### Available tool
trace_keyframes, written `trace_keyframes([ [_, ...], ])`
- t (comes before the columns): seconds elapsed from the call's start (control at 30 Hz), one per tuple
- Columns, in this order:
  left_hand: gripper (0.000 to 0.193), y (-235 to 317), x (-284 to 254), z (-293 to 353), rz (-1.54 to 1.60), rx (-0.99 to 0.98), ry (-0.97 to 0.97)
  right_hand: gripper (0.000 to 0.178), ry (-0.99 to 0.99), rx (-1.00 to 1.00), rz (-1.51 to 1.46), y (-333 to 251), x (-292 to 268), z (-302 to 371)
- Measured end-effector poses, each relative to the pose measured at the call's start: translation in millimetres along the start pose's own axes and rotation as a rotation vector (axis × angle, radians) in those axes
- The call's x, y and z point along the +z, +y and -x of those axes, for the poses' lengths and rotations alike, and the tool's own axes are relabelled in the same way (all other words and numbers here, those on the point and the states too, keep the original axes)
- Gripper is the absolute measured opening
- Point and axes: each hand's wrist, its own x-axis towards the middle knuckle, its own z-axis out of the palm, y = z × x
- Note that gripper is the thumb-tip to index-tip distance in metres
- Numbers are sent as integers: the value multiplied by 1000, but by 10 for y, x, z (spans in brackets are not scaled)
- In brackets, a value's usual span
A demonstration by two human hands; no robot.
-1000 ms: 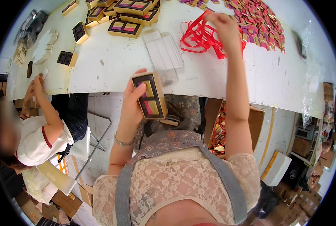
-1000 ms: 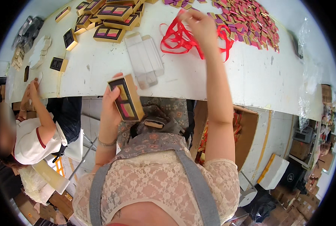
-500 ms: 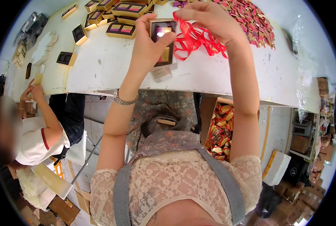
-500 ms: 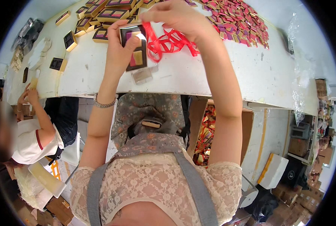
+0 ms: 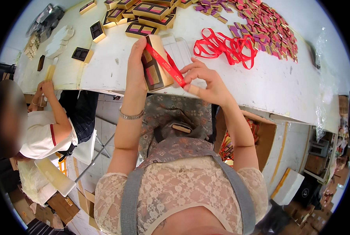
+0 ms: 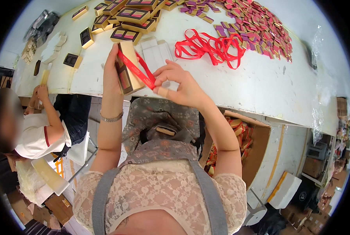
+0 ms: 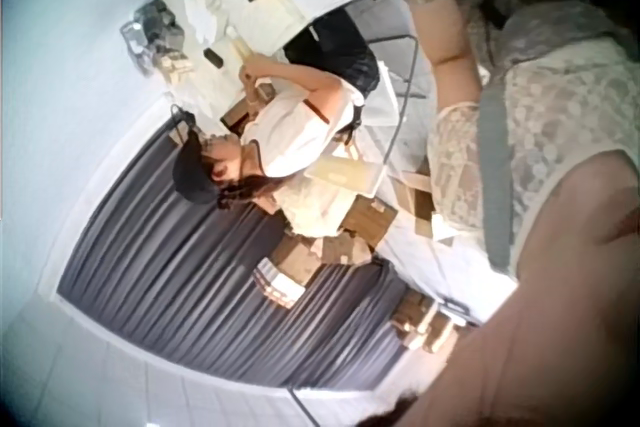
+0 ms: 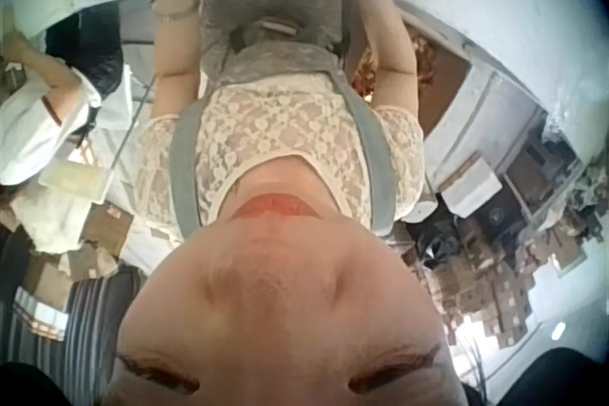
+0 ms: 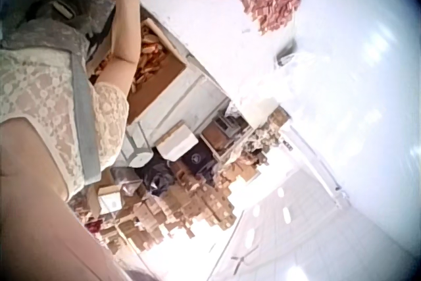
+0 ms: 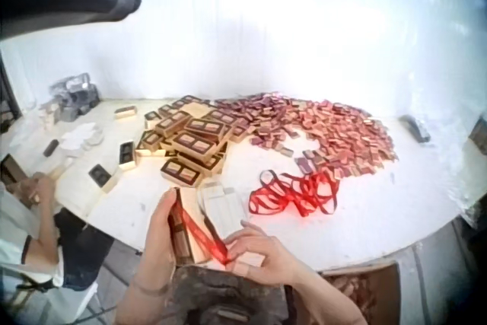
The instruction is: The person assembles small rectangular boxes by placing colorful inserts into black frames, then closes them with gold lids. The person ties red ribbons around the finished boxes and places them into clear plastic sleeves.
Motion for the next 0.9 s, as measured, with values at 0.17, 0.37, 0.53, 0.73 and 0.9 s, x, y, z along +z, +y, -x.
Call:
trace_keyframes([
  [0.17,43,-211,-72,29,-51,54,-84,11,81,-85,-146,-42,119,-40],
  [0.37,57,-322,-29,244,-64,102,-280,9,-13,-45,210,-192,23,-207],
  [0.53,43,-242,95,368,-332,222,-242,16,-98,244,-41,-167,-52,-96],
  [0.73,39,2,60,266,-99,146,-39,29,-134,140,-244,131,143,150],
  [0.9,42,88,34,235,-31,98,82,40,79,54,-225,249,404,167],
])
